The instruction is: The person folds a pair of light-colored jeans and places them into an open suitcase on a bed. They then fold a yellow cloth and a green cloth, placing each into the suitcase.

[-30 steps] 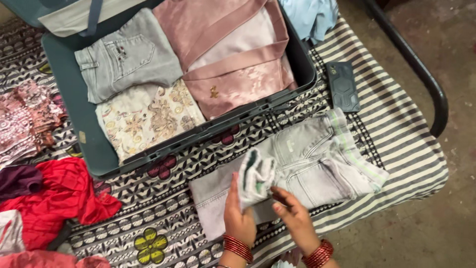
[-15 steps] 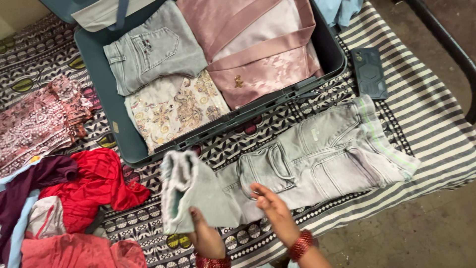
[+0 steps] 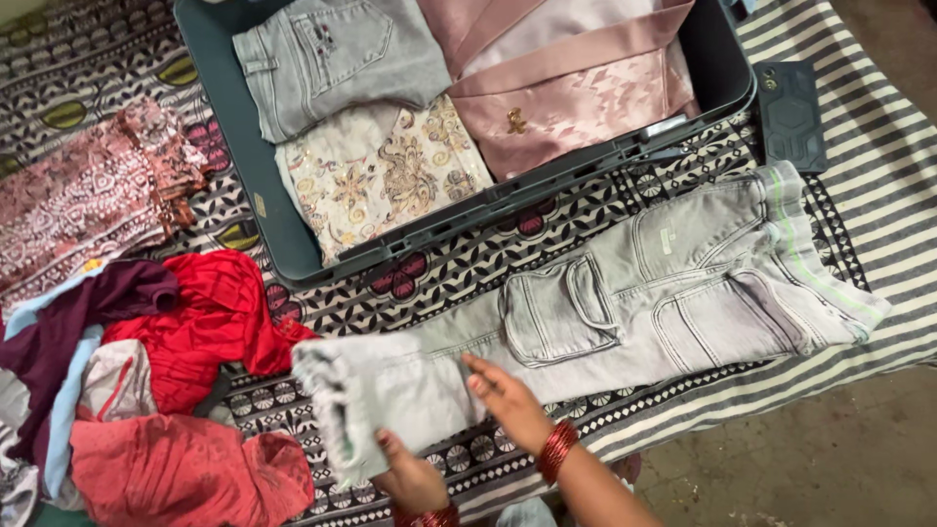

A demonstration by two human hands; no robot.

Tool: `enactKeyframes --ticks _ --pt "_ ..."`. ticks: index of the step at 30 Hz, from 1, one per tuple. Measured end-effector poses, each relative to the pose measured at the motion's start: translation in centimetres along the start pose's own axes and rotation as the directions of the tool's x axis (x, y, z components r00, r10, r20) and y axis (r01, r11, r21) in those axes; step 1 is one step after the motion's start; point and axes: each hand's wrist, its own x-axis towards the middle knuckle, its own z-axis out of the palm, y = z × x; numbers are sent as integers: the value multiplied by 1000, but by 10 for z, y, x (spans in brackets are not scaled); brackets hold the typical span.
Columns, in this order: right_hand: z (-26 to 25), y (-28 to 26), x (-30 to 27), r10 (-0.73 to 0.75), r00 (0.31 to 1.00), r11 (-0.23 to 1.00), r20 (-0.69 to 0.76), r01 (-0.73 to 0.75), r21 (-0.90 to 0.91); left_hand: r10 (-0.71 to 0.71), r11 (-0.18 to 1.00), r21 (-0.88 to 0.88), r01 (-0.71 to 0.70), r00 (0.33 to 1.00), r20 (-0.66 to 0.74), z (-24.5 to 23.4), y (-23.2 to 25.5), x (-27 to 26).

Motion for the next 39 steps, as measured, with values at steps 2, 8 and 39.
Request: enactKeyframes --ticks 2,8,39 --pt "-20 -3 0 62 997 984 -43 -54 173 223 973 -98 -209 960 171 23 13 -7" --pt "-106 -18 -41 -23 838 874 -545 281 395 462 887 -255 -385 721 517 94 86 -57" --pt "-290 -46 -117 135 573 672 -808 547 500 562 721 -114 -683 481 673 162 91 -115"
